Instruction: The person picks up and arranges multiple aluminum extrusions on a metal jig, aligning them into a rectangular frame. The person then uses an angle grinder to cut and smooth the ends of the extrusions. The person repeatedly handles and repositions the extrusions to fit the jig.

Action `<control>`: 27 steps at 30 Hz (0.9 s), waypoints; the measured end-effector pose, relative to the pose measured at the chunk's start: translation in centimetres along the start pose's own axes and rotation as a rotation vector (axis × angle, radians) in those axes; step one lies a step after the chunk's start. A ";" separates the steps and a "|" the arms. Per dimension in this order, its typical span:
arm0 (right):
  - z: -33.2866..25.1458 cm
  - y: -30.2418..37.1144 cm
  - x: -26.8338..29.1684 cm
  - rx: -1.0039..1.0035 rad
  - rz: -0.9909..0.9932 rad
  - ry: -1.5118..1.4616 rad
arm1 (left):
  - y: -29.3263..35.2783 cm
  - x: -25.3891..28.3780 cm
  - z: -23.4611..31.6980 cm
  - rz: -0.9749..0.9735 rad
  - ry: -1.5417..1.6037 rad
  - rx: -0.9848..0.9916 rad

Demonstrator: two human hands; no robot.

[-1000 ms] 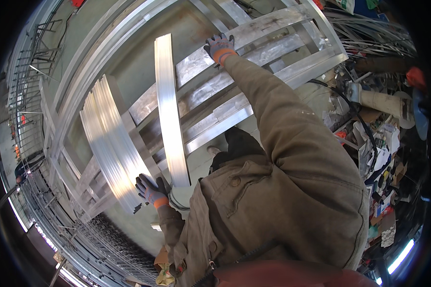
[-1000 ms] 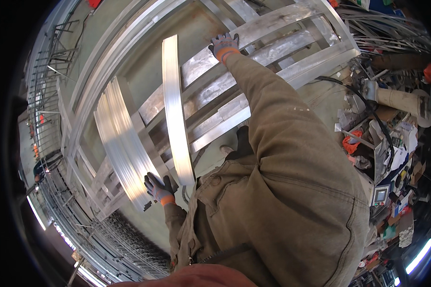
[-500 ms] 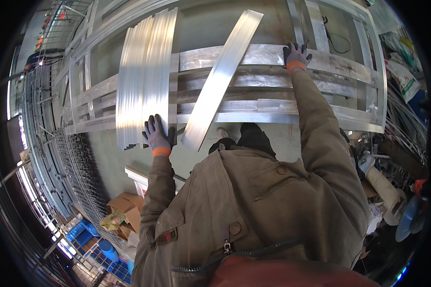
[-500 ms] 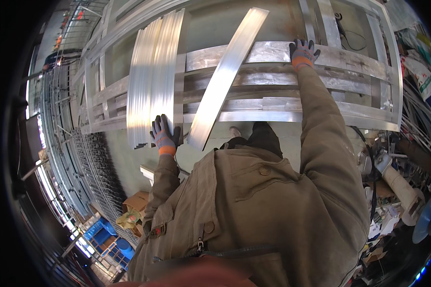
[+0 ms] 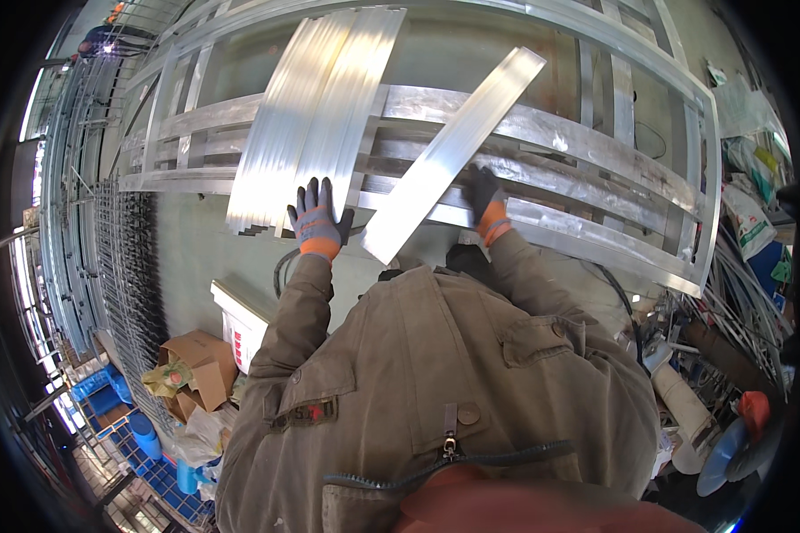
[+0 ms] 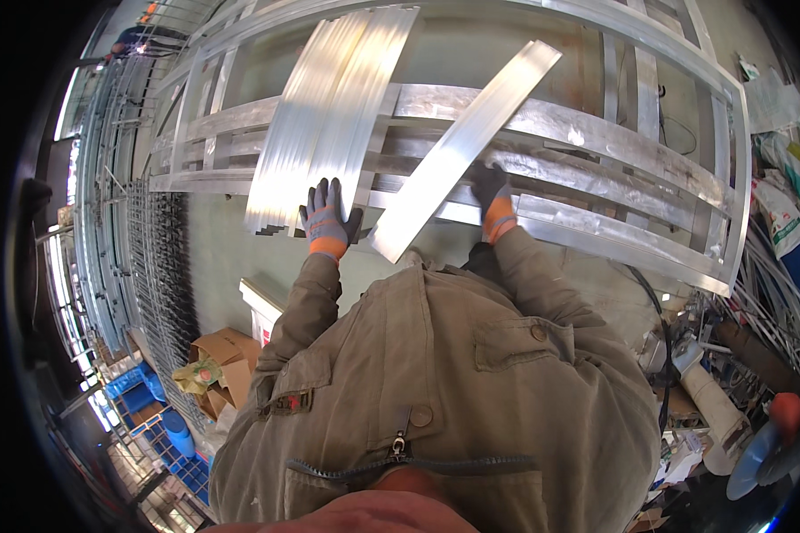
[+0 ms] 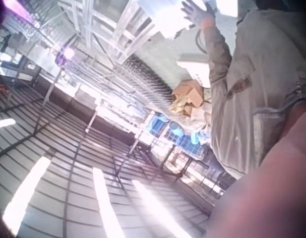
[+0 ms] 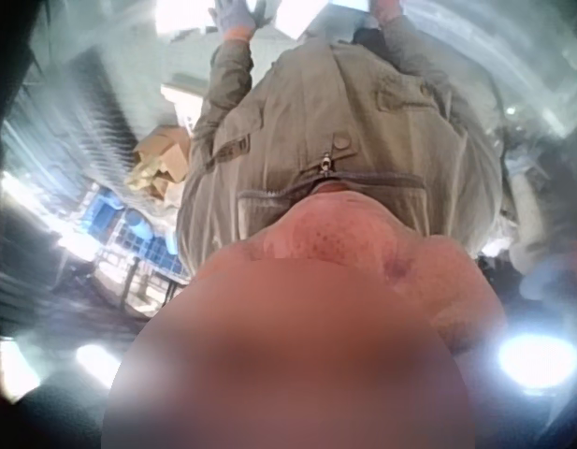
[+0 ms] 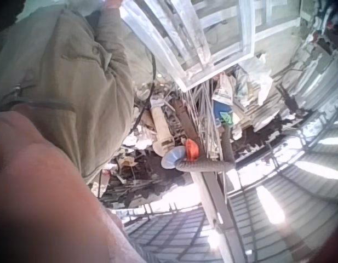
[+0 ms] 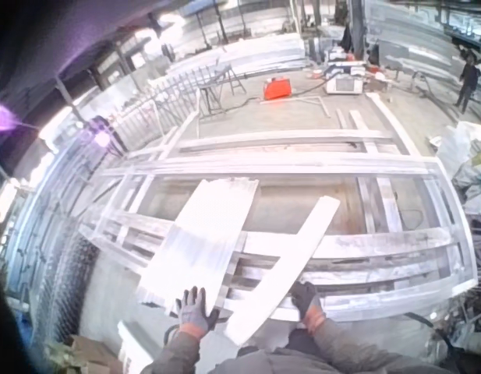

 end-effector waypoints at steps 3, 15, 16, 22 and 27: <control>-3.1 0.2 -3.2 -0.887 -0.010 -1.589 | 0.1 0.2 -0.3 -0.013 -0.013 -0.012; -0.5 1.1 1.4 -0.981 0.124 -1.233 | 3.9 1.8 -10.6 0.233 0.400 -0.349; 0.8 2.4 3.0 -0.975 0.187 -0.959 | 4.4 2.1 -12.7 0.275 0.431 -0.352; 3.3 10.9 12.4 -1.014 0.287 0.185 | 5.0 2.1 -24.9 0.475 0.585 -0.264; 2.4 12.8 16.6 -1.180 0.133 0.360 | 1.8 2.7 -30.8 0.476 0.572 -0.146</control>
Point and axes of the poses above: each hand's wrist, its own y-axis away from the middle knuckle, its own x-axis out of the back of the hand, z = x × y, the point moved 5 cm from there along -y, towards the middle knuckle, and after that the axes turned 7 degrees about -x, right-handed, at the moved point
